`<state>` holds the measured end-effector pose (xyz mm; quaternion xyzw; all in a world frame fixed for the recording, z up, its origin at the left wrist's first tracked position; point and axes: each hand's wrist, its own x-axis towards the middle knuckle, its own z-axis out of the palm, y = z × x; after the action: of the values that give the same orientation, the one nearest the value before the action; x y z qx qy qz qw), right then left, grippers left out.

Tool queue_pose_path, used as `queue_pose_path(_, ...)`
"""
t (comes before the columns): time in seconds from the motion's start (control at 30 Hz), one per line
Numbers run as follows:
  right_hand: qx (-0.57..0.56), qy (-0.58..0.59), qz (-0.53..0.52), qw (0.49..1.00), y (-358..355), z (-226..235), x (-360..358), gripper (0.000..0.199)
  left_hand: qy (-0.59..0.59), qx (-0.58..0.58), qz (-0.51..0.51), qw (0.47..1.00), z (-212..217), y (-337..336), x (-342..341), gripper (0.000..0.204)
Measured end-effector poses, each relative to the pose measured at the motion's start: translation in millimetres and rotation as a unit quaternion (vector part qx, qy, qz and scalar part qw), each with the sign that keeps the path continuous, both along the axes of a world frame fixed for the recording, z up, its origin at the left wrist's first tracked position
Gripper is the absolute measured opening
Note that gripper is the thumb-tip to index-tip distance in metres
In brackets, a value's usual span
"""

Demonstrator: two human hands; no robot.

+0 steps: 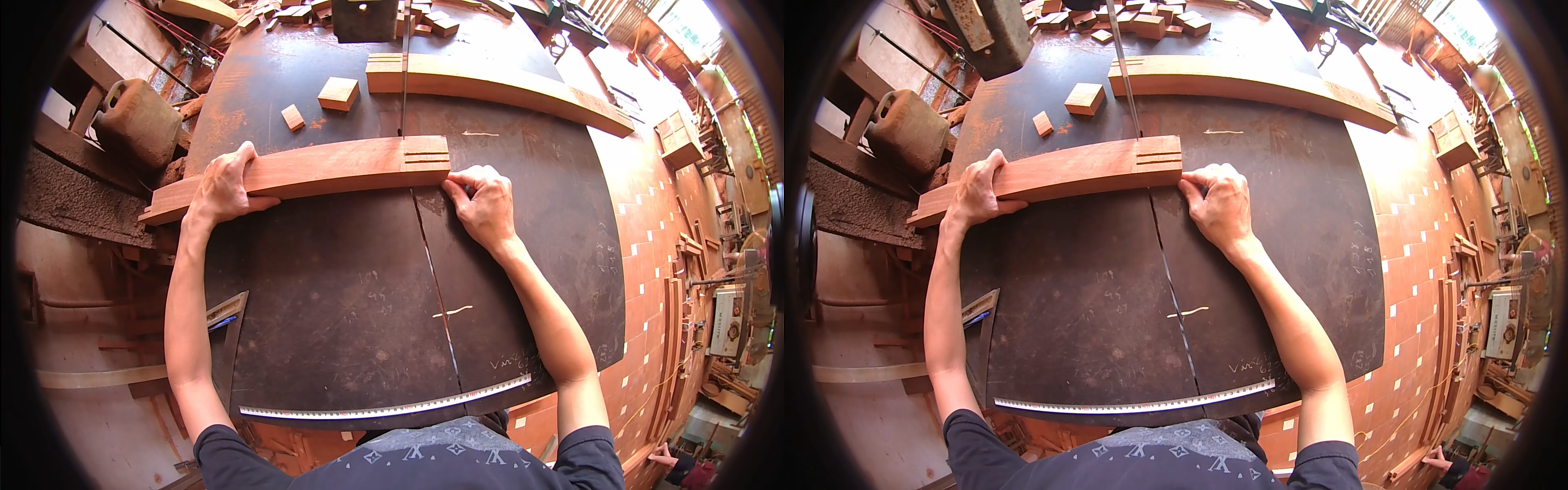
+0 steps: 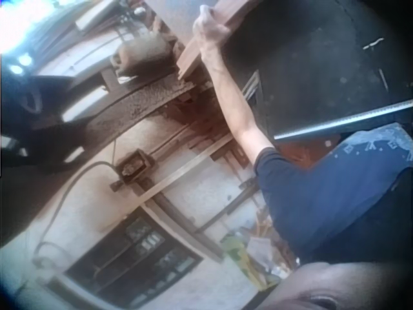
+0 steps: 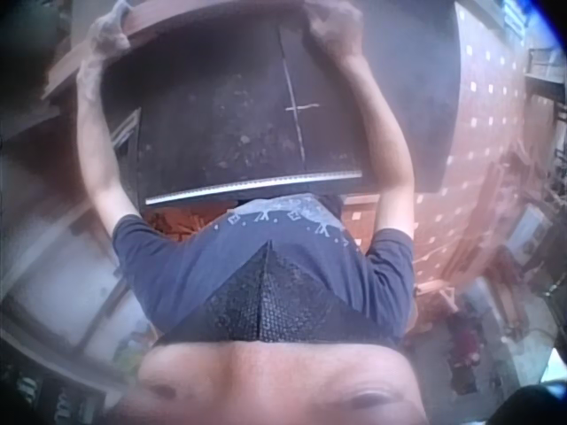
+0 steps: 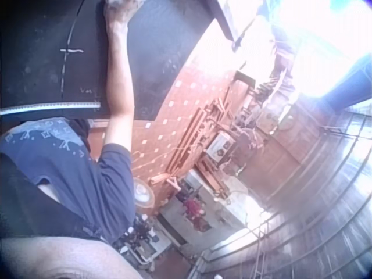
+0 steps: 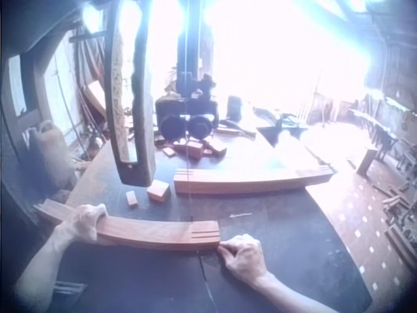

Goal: The person uses a bandsaw to cut wooden planks into smaller pieces. They measure and mark the wood with a ruler and pencil, then guide the planks through the saw blade to make precise cuts.

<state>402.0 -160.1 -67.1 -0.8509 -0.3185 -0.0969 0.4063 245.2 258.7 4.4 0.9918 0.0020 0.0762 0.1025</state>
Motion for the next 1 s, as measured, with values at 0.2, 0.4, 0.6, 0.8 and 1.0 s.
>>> queue_pose_path(0.2,0.006,-0.008,0.002,1.000,-0.2,-2.4,0.5,0.015,0.017,0.009,0.009,1.000,3.2,-1.7,0.7,0.074)
queue_pose_path(0.4,0.000,0.015,-0.013,1.000,2.5,-2.7,-0.4,0.015,0.013,0.004,0.005,1.000,1.9,0.7,0.9,0.074)
queue_pose_path(0.6,0.005,0.018,-0.017,1.000,3.8,-3.8,-0.2,0.016,-0.003,0.005,-0.006,1.000,-0.8,4.0,2.4,0.073)
queue_pose_path(0.8,-0.006,0.013,-0.020,1.000,4.1,-5.3,0.8,0.017,0.002,-0.001,0.002,1.000,1.7,1.0,3.1,0.072)
queue_pose_path(1.0,-0.010,0.019,-0.029,0.999,5.4,-2.7,-1.3,0.018,0.007,0.003,0.010,1.000,2.6,-0.3,3.1,0.073)
